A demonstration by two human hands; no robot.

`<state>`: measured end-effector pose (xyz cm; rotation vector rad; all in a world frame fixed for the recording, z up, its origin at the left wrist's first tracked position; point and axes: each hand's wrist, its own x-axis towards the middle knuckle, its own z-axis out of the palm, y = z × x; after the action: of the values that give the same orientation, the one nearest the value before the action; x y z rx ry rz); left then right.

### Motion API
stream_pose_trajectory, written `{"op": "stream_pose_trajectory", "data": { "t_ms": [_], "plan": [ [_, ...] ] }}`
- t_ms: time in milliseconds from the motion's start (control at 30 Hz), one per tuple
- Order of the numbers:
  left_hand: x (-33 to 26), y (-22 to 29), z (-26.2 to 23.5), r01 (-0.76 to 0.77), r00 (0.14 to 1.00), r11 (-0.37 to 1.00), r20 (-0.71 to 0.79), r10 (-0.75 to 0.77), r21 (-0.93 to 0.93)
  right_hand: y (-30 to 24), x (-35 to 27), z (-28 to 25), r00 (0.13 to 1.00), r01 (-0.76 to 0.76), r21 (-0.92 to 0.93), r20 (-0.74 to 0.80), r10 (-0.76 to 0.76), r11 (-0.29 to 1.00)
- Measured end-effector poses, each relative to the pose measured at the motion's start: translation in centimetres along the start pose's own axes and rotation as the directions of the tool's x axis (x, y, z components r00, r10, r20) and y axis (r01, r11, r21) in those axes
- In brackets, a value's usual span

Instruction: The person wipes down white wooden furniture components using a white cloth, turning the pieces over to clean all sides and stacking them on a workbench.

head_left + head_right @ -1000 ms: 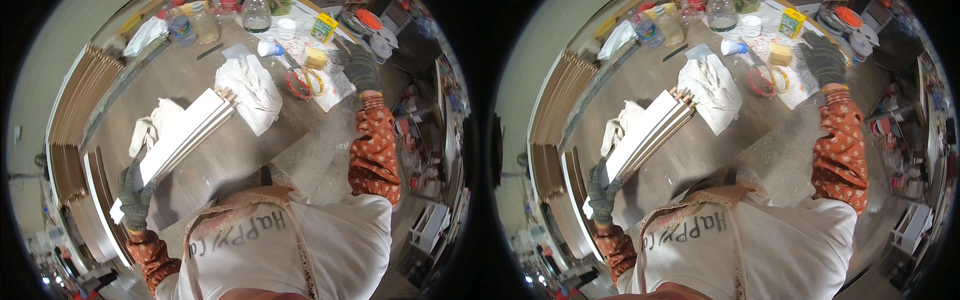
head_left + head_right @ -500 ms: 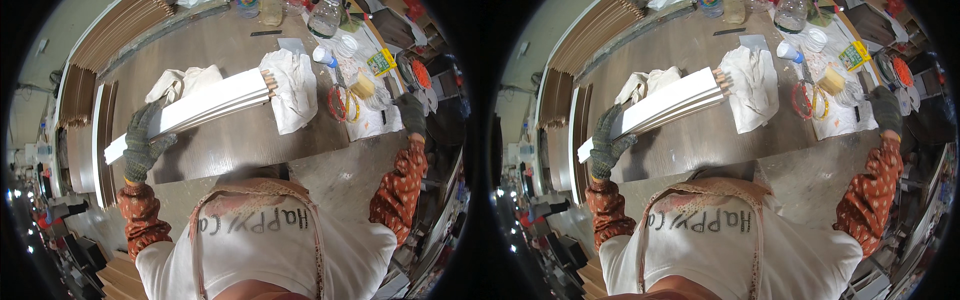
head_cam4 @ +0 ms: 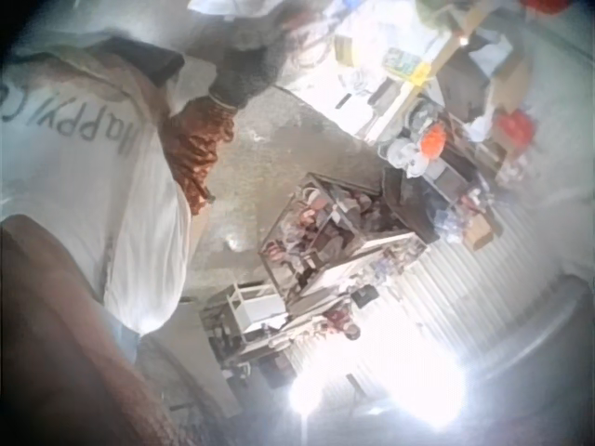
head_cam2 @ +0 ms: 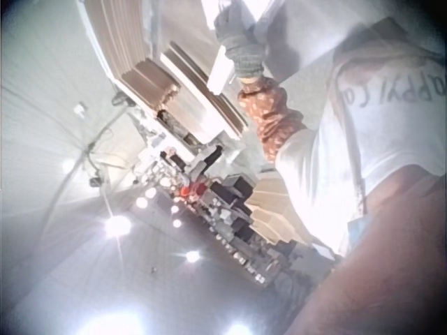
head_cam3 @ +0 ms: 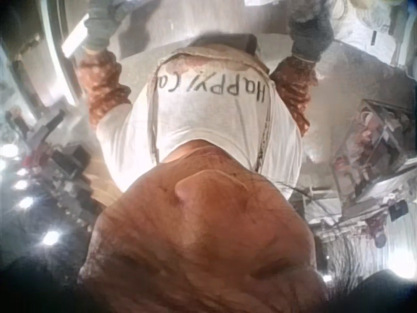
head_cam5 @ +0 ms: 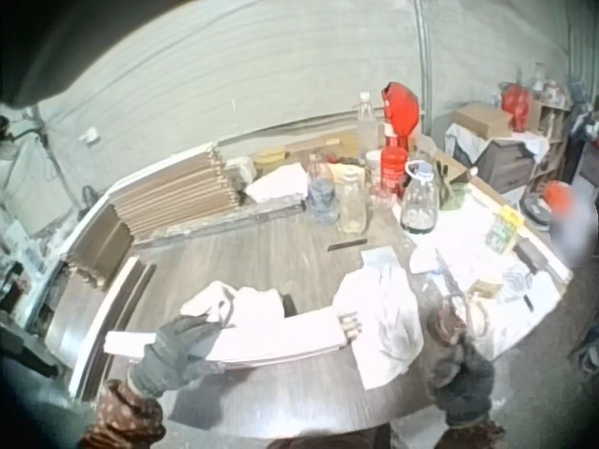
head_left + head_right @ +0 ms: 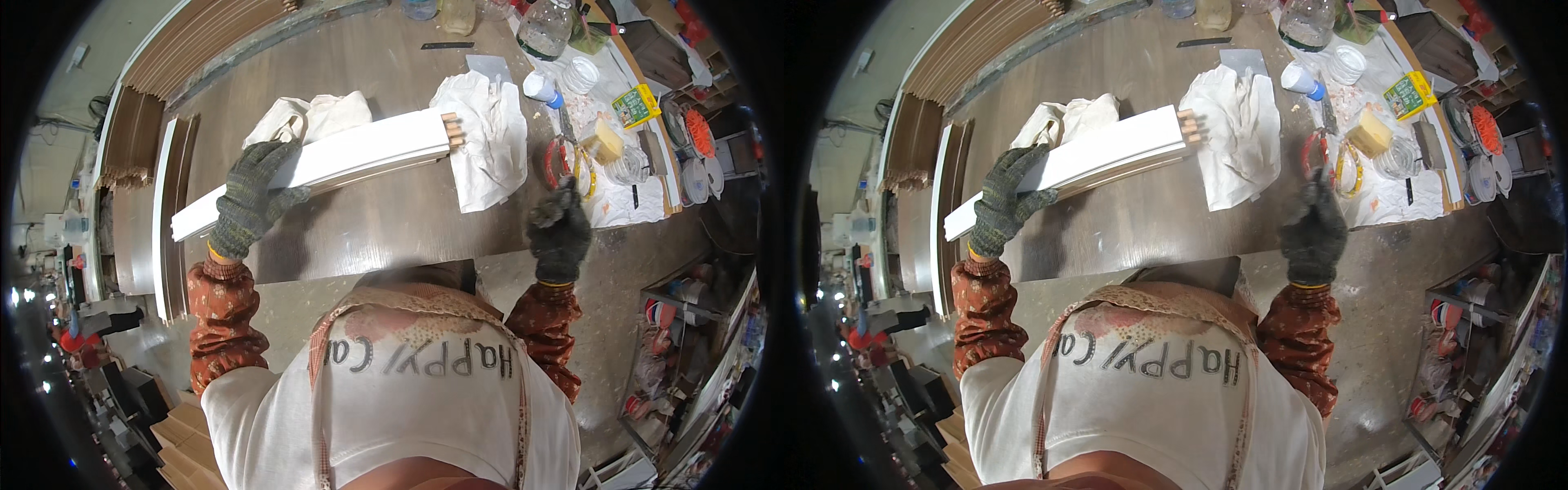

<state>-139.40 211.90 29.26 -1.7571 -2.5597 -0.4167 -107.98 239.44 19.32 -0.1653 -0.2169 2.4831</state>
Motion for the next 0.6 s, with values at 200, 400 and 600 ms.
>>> {"op": "stream_pose_trajectory", "data": {
  "t_ms": [200, 400, 600],
  "plan": [
    [0.7, 1.3, -0.8, 0.063, 0.988, 0.996, 0.144, -0.054, -0.062, 3.6, 0.4, 2.9, 0.957, -0.113, -0.291, 0.226, 0.183, 0.95],
    [0.8, 0.9, -1.1, -0.061, 0.995, 0.998, 0.08, 0.062, -0.025, 3.5, 2.1, 3.8, 0.928, -0.282, -0.442, 0.099, 0.359, 0.852],
    [1.5, 0.6, -1.9, -0.086, 0.962, 0.996, 0.261, 0.076, 0.027, 4.5, 2.7, 6.1, 0.942, -0.317, -0.492, -0.064, 0.329, 0.811]
  ]
}}
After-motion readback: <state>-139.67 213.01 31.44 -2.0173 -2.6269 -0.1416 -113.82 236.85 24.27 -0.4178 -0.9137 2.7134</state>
